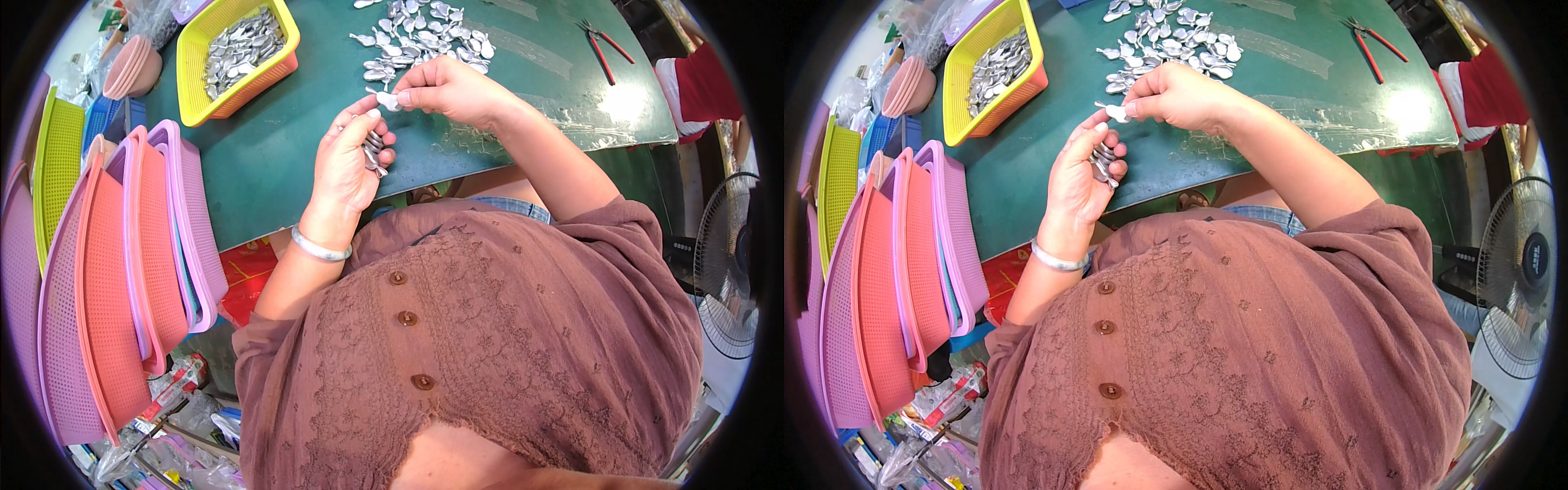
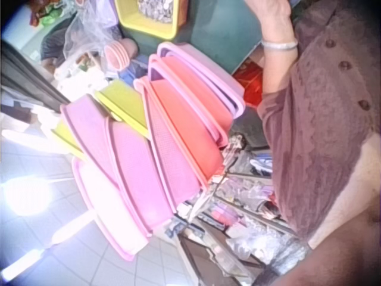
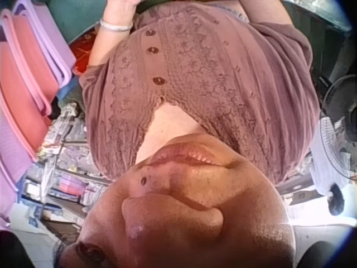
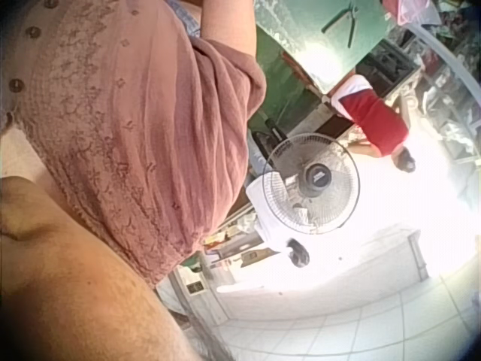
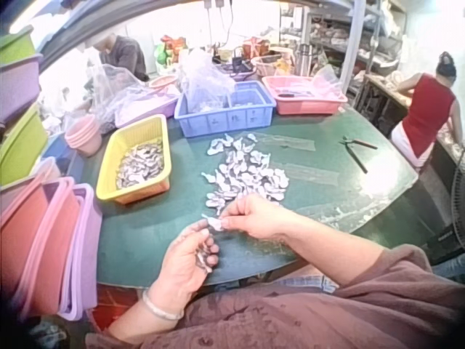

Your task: The person picks up metal parts from a table, fits them together by hand, and places the assembled components into a yellow plastic tray.

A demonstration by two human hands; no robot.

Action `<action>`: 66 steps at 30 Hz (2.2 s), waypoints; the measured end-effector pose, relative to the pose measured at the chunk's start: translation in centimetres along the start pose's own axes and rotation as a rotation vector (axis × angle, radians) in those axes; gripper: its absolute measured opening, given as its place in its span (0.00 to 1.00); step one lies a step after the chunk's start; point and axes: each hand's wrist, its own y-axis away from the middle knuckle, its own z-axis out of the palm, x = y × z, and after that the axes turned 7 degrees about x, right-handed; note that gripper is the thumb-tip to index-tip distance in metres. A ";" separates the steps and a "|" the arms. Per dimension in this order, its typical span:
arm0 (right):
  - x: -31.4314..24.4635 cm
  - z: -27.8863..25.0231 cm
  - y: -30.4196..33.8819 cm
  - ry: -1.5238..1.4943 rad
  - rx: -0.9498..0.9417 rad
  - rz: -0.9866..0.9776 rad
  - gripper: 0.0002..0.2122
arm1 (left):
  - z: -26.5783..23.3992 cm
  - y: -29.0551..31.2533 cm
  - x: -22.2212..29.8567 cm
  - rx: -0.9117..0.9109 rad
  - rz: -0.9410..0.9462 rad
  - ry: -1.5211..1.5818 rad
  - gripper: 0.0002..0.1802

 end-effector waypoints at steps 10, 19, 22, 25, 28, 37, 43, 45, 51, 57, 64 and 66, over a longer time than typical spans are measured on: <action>-0.7 0.3 0.4 -0.102 -0.068 0.046 0.07 | 0.0 -0.2 0.0 -0.017 -0.015 0.015 0.09; 0.9 -0.3 -1.6 0.863 0.397 -0.479 0.09 | -0.7 -0.6 -0.1 -0.023 -0.074 0.086 0.07; 0.8 0.2 -2.4 0.949 0.410 -0.540 0.09 | -0.5 -0.1 0.1 -0.018 -0.111 0.151 0.06; 0.7 0.6 -3.3 1.035 0.386 -0.562 0.08 | -0.5 -0.1 0.2 -0.004 -0.117 0.137 0.04; 0.5 0.5 -3.7 1.090 0.346 -0.577 0.06 | -1.1 -0.4 0.0 -0.024 -0.069 0.082 0.04; 0.8 0.0 -2.8 0.760 0.287 -0.482 0.04 | -1.3 -0.3 0.1 -0.009 -0.048 0.060 0.09; 0.3 0.6 -0.5 0.454 0.244 -0.444 0.04 | -1.0 -0.2 0.1 -0.007 -0.039 0.036 0.10; 0.5 0.7 -0.3 0.389 0.228 -0.422 0.03 | -1.0 -0.2 0.1 0.004 -0.038 0.037 0.10; 1.1 1.3 0.4 0.267 0.228 -0.446 0.03 | -1.0 -0.1 0.1 0.013 -0.049 0.012 0.10; 0.5 2.3 1.2 0.471 0.325 -0.772 0.05 | -0.9 0.1 0.0 0.033 -0.021 0.029 0.09; 0.6 2.5 1.5 0.387 0.317 -0.703 0.06 | -1.0 -0.1 -0.2 0.032 -0.032 0.063 0.07; 0.4 2.5 1.6 0.306 0.281 -0.653 0.05 | -1.2 -0.3 -0.2 0.031 -0.026 0.041 0.07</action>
